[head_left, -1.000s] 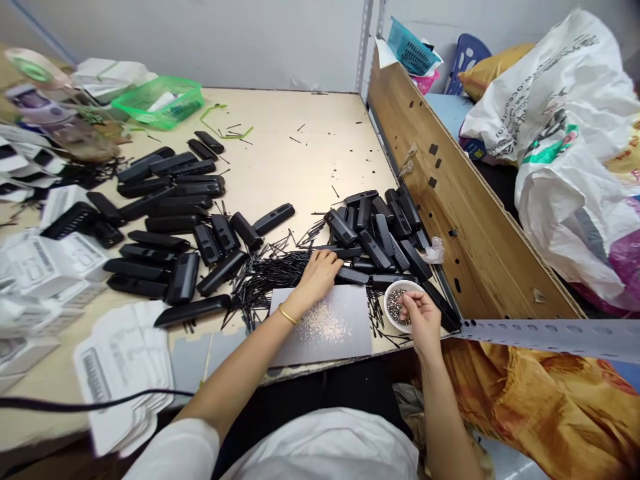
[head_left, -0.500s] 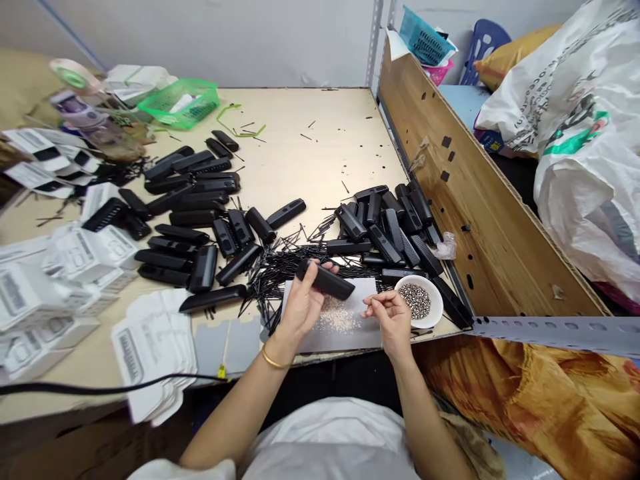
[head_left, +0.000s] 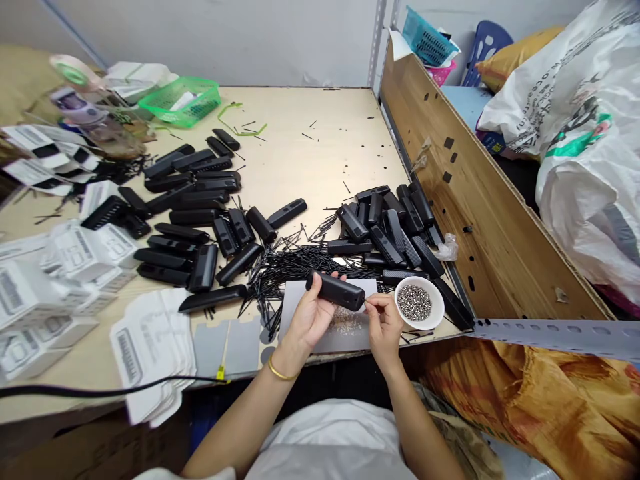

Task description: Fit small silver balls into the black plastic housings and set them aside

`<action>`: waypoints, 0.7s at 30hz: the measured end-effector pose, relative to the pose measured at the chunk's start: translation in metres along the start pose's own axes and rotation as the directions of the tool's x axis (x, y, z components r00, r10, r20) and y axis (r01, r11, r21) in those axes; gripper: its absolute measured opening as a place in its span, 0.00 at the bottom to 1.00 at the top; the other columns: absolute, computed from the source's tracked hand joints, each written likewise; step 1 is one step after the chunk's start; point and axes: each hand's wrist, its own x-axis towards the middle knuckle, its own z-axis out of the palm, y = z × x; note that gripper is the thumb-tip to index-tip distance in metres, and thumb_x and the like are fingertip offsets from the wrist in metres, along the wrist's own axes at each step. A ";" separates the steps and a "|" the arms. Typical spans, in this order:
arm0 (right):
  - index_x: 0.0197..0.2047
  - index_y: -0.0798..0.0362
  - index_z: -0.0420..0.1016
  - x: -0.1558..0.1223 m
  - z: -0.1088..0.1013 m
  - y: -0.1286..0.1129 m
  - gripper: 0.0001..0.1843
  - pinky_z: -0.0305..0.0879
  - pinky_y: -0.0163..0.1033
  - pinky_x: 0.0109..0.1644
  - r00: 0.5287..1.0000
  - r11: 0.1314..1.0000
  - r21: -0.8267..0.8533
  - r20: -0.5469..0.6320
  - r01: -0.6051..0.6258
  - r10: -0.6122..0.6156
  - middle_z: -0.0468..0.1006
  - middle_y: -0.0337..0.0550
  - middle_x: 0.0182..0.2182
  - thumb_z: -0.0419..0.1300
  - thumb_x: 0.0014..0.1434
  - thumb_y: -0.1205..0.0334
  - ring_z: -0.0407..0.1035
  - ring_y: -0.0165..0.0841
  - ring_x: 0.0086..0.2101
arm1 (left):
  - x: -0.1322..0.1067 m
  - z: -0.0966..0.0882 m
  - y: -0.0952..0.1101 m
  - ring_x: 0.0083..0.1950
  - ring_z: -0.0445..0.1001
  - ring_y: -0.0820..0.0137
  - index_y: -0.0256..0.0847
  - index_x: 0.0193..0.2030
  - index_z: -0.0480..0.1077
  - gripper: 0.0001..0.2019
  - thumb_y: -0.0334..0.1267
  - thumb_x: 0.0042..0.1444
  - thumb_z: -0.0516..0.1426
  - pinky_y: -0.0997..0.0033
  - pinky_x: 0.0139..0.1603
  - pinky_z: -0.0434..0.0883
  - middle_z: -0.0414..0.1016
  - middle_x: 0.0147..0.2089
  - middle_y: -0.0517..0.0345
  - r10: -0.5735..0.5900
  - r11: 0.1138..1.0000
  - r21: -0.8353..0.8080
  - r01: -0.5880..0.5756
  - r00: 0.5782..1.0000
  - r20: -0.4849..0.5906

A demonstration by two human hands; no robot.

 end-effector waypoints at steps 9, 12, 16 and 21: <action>0.31 0.61 0.69 -0.004 0.000 0.016 0.16 0.64 0.29 0.32 0.944 0.932 0.170 0.132 -0.322 0.302 0.70 0.43 0.28 0.57 0.61 0.55 0.65 0.25 0.27 | 0.000 -0.007 -0.005 0.43 0.78 0.66 0.34 0.38 0.66 0.05 0.29 0.64 0.50 0.51 0.56 0.70 0.76 0.38 0.50 0.139 0.986 0.080 -0.146 0.987 0.086; 0.33 0.60 0.71 -0.008 0.003 0.011 0.13 0.63 0.28 0.33 0.983 0.982 0.056 0.034 -0.180 0.178 0.71 0.42 0.29 0.55 0.63 0.59 0.66 0.24 0.27 | 0.004 -0.007 -0.003 0.42 0.78 0.66 0.33 0.38 0.65 0.06 0.30 0.65 0.49 0.53 0.55 0.71 0.76 0.36 0.51 0.106 0.991 0.079 -0.110 0.993 0.059; 0.36 0.59 0.73 -0.008 0.005 -0.001 0.11 0.64 0.28 0.35 0.998 0.998 -0.026 0.008 -0.056 0.056 0.73 0.42 0.30 0.53 0.65 0.62 0.67 0.24 0.28 | 0.008 -0.010 -0.001 0.41 0.78 0.65 0.34 0.37 0.65 0.09 0.34 0.66 0.48 0.60 0.49 0.74 0.76 0.37 0.52 0.058 0.998 0.028 -0.058 0.998 0.034; 0.35 0.58 0.72 0.001 0.000 -0.011 0.10 0.62 0.27 0.35 0.996 0.996 -0.073 0.078 0.042 -0.036 0.73 0.39 0.29 0.52 0.66 0.66 0.68 0.22 0.28 | 0.008 -0.016 0.005 0.42 0.78 0.64 0.35 0.39 0.67 0.10 0.36 0.66 0.48 0.61 0.48 0.74 0.76 0.38 0.53 0.072 0.997 0.000 -0.072 0.996 0.047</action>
